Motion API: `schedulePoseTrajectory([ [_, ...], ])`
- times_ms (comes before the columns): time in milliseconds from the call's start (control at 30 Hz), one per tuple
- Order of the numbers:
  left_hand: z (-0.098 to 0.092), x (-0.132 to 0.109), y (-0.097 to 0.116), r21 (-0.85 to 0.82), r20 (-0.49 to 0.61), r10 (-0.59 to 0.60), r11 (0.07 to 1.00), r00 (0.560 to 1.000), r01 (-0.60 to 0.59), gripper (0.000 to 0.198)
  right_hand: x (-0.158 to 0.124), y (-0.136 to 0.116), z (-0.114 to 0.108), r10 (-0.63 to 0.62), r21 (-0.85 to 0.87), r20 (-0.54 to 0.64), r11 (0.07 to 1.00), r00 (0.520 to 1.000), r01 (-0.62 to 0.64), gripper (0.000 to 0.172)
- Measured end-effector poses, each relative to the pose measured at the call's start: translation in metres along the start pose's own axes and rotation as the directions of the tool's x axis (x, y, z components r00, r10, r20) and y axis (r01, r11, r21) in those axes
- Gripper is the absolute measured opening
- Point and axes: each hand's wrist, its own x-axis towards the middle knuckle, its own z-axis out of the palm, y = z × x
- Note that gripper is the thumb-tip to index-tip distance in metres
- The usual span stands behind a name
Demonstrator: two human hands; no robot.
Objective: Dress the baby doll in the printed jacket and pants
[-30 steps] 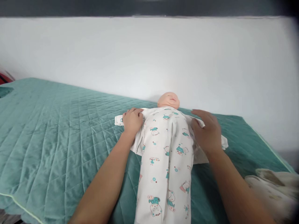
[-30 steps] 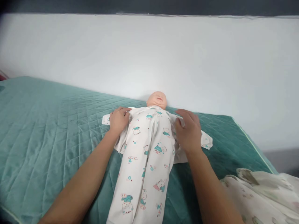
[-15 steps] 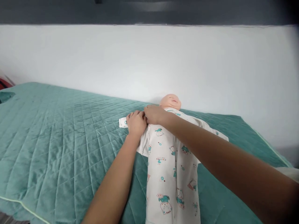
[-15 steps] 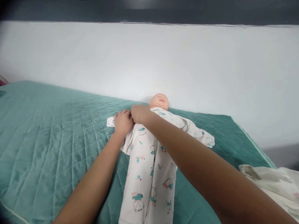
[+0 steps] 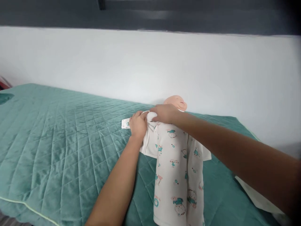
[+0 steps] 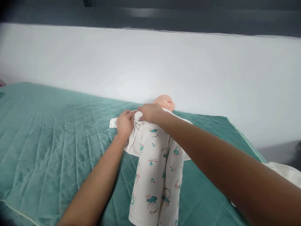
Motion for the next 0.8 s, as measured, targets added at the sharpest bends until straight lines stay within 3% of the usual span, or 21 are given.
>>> schedulePoseTrajectory([
  [233,0.003,-0.005,-0.009,-0.095,-0.039,-0.098,0.991,0.994,0.094,0.039,-0.024,0.020,-0.013,0.083,-0.011,-0.081,0.996,0.993,-0.085,0.029],
  [400,0.004,-0.007,-0.011,-0.087,-0.004,-0.144,0.986,0.990,0.143,0.041,-0.033,0.030,-0.016,0.130,0.017,-0.113,0.992,0.985,-0.129,0.031],
  [800,-0.004,-0.011,-0.006,0.056,0.104,-0.109,0.993,0.989,0.103,0.047,-0.031,0.033,-0.004,0.153,0.115,-0.166,0.984,0.974,-0.135,0.033],
])
